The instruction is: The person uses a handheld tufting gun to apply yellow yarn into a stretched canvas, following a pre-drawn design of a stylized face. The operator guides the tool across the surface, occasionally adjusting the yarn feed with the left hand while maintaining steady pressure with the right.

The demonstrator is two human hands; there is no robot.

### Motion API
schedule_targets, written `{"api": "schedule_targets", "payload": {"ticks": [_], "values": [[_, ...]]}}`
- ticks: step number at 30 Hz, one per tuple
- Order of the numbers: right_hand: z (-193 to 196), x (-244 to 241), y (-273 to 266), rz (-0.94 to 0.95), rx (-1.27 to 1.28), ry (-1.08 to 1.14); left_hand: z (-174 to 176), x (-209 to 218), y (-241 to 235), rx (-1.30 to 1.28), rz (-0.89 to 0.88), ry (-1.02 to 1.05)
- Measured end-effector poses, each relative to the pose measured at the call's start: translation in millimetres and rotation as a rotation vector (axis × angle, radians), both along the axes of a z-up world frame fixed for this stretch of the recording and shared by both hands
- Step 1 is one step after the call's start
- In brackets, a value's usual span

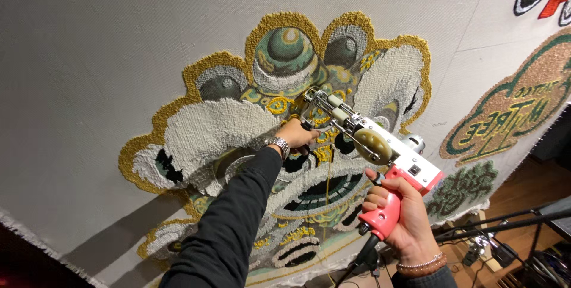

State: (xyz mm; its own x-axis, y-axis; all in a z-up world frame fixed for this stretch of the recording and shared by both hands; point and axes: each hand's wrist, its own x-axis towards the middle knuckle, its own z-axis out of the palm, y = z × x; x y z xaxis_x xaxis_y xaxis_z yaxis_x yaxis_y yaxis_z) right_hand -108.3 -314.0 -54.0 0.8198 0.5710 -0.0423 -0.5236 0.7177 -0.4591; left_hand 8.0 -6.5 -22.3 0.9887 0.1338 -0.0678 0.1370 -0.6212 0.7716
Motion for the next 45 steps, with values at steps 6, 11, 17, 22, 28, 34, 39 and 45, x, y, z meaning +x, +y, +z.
{"api": "schedule_targets", "payload": {"ticks": [6, 11, 17, 22, 28, 34, 39, 45], "values": [[-27.8, 6.6, -57.4, 0.026, -0.046, -0.035, -51.8, 19.7, -38.6, -0.348, -0.233, -0.118], [-48.0, 16.1, -98.5, 0.014, -0.12, -0.121, -69.3, 33.6, -68.3, -0.421, -0.408, -0.121], [-51.3, 18.4, -114.5, -0.038, -0.196, -0.204, -60.9, 25.4, -76.5, -0.232, -0.348, -0.072], [-38.7, 16.2, -107.8, -0.111, -0.322, -0.246, -48.7, 2.5, -74.9, -0.438, -0.422, -0.087], [-28.3, 13.9, -86.8, -0.113, -0.377, -0.217, -41.7, -6.5, -63.3, -0.434, -0.36, -0.021], [-20.7, 13.2, -78.5, -0.111, -0.375, -0.225, -47.6, 4.6, -54.8, -0.47, -0.41, -0.052], [-19.5, 13.3, -76.0, -0.1, -0.377, -0.212, -54.3, 9.8, -51.8, -0.484, -0.408, -0.039], [-17.1, 15.8, -66.4, -0.118, -0.365, -0.234, -44.9, 7.3, -46.1, -0.43, -0.365, -0.04]]}}
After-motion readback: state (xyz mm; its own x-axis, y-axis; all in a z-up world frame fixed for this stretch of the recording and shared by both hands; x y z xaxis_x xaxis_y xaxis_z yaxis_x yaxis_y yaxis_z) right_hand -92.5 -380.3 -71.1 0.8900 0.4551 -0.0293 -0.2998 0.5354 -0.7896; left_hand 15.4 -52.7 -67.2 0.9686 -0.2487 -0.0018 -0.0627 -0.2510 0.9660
